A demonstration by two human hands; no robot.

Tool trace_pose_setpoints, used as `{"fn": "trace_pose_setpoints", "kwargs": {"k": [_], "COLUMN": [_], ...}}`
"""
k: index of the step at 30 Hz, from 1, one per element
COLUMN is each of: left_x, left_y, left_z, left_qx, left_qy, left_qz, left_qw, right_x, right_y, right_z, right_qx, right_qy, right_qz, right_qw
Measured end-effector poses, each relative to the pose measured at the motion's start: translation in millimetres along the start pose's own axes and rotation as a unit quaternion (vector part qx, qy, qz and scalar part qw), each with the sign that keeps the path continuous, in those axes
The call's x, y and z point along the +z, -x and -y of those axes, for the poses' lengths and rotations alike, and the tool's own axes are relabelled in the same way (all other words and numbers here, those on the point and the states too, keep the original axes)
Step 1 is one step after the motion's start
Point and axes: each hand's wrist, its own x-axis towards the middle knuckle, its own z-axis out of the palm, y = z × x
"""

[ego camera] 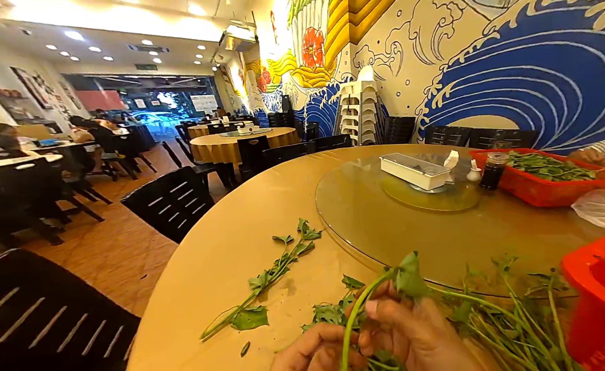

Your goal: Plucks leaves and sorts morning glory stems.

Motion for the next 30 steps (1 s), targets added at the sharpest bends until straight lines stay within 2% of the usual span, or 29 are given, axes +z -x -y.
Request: {"fn": "trace_pose_setpoints", "kwargs": {"k": [4,6,8,12,14,16,19,23,24,25,28,30], "left_x": [5.7,7.9,10.8,12.5,15.0,17.6,19.0,18.5,18.2,17.7,16.0,16.7], "left_y": [1.8,1.5,1.4,1.1,-0.3,-1.2,-1.8,-3.0,-3.2,-3.0,-1.1,0.0], "left_z": [-4.2,-4.6,-5.4,-3.5,-3.7,-3.3,-1.9,-1.2,-1.6,-2.2,-0.6,-0.5], "left_qx": [-0.017,-0.031,-0.032,-0.012,-0.016,-0.020,-0.043,-0.064,-0.064,-0.062,-0.053,-0.051], "left_qy": [0.069,0.083,0.080,0.078,0.074,0.085,0.155,0.232,0.239,0.242,0.238,0.236], "left_qz": [-0.051,-0.068,-0.082,-0.060,-0.084,-0.113,-0.152,-0.188,-0.184,-0.174,-0.122,-0.114], "left_qw": [0.996,0.994,0.993,0.995,0.994,0.990,0.975,0.952,0.951,0.953,0.962,0.964], "right_x": [10.5,9.1,9.1,8.6,6.4,2.8,6.6,12.4,10.8,8.5,5.0,7.7], "right_y": [9.6,10.3,11.3,9.9,8.4,6.9,4.3,8.0,7.4,6.1,2.9,5.6], "right_z": [-13.7,-17.2,-18.7,-20.5,-23.7,-33.1,-52.1,-69.1,-71.2,-72.9,-73.1,-63.9], "right_qx": [-0.003,-0.036,-0.072,-0.096,-0.114,-0.173,-0.307,-0.441,-0.452,-0.449,-0.399,-0.367], "right_qy": [0.035,0.051,0.066,0.079,0.088,0.123,0.214,0.410,0.424,0.414,0.304,0.250], "right_qz": [0.015,0.027,-0.001,-0.049,-0.041,-0.018,-0.004,-0.029,-0.032,-0.034,-0.059,-0.071], "right_qw": [0.999,0.998,0.995,0.991,0.989,0.977,0.928,0.797,0.784,0.791,0.863,0.893]}}
